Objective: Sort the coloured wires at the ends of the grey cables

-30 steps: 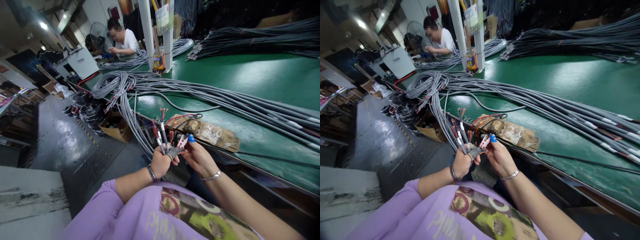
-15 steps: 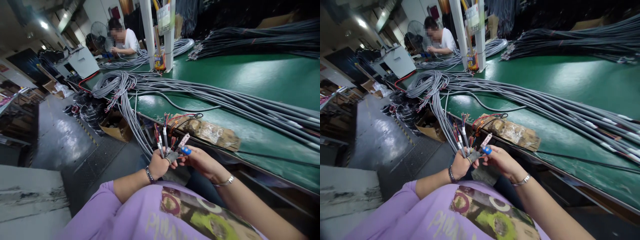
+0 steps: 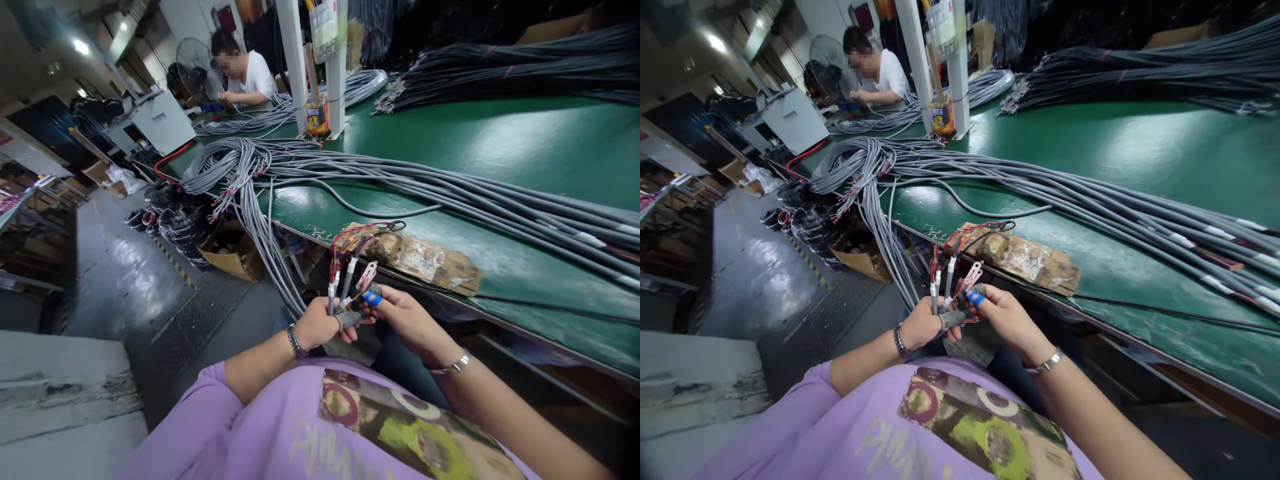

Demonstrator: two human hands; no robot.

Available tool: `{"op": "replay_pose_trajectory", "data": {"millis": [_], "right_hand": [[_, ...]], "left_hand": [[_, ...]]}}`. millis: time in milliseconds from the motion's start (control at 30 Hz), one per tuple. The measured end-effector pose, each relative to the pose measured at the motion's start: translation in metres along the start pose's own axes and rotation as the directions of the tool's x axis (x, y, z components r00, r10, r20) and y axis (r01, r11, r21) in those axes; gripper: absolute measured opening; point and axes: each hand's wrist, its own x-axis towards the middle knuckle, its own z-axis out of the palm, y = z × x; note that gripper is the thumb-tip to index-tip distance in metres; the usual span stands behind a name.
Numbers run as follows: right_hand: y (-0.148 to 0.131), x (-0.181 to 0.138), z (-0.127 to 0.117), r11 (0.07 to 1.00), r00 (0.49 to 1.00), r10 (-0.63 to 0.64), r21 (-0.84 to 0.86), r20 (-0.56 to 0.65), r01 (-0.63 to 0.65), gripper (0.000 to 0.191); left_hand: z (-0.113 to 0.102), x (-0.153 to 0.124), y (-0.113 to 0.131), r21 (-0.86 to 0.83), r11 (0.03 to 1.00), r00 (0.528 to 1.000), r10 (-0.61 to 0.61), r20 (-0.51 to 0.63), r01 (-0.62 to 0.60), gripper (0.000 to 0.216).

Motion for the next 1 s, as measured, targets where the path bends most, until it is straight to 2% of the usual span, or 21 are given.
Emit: {"op": "replay_pose_trajectory", "data": {"millis": [100,167,233,300,367,433,500,633,800,1000], "right_hand": [[0.007,-0.002,-0.002,0.978,0.991,0.131,0.165,-0.026,-0.125,0.036],[0.010,-0.006,0.003,0.969,0.986,0.163,0.191,-0.012,-0.158,0.035],[0.012,-0.010,0.009,0.980,0.992,0.115,0.169,-0.051,-0.105,0.033],[0.012,-0.013,0.015,0.995,0.996,0.025,0.096,-0.090,-0.017,0.032],[0.010,-0.014,0.018,0.999,0.996,-0.044,-0.006,-0.073,0.043,0.031],[0.008,-0.013,0.019,0.994,0.997,-0.073,-0.083,-0.034,0.070,0.031],[0.006,-0.011,0.019,0.990,0.995,-0.091,-0.115,-0.041,0.086,0.032],[0.007,-0.010,0.020,0.990,0.987,-0.096,-0.116,-0.130,0.081,0.035],[0.012,-0.013,0.023,1.000,0.984,-0.019,0.013,-0.178,0.021,0.036],[0.011,-0.010,0.017,0.950,0.976,0.082,0.311,-0.202,-0.016,0.029]], "left_hand": [[0.004,0.001,-0.001,-0.049,0.997,0.994,0.057,-0.098,-0.062,0.048],[0.005,0.001,-0.001,-0.069,0.994,0.988,0.078,-0.131,-0.087,0.049],[0.005,0.001,0.000,-0.067,0.994,0.989,0.080,-0.125,-0.089,0.048],[0.004,0.000,0.000,-0.038,0.997,0.996,0.063,-0.057,-0.065,0.047],[0.002,-0.001,-0.001,-0.002,0.999,0.999,0.034,0.034,-0.034,0.045],[0.001,-0.001,-0.003,0.014,1.000,0.997,0.027,0.072,-0.028,0.045],[0.000,0.000,-0.006,0.008,0.998,0.998,0.055,0.036,-0.055,0.046],[0.001,0.002,-0.009,-0.052,0.992,0.991,0.108,-0.083,-0.113,0.047],[0.004,0.002,-0.008,-0.121,0.981,0.980,0.133,-0.150,-0.151,0.047],[0.004,0.000,-0.004,-0.182,0.970,0.971,0.123,-0.206,-0.161,0.048]]}}
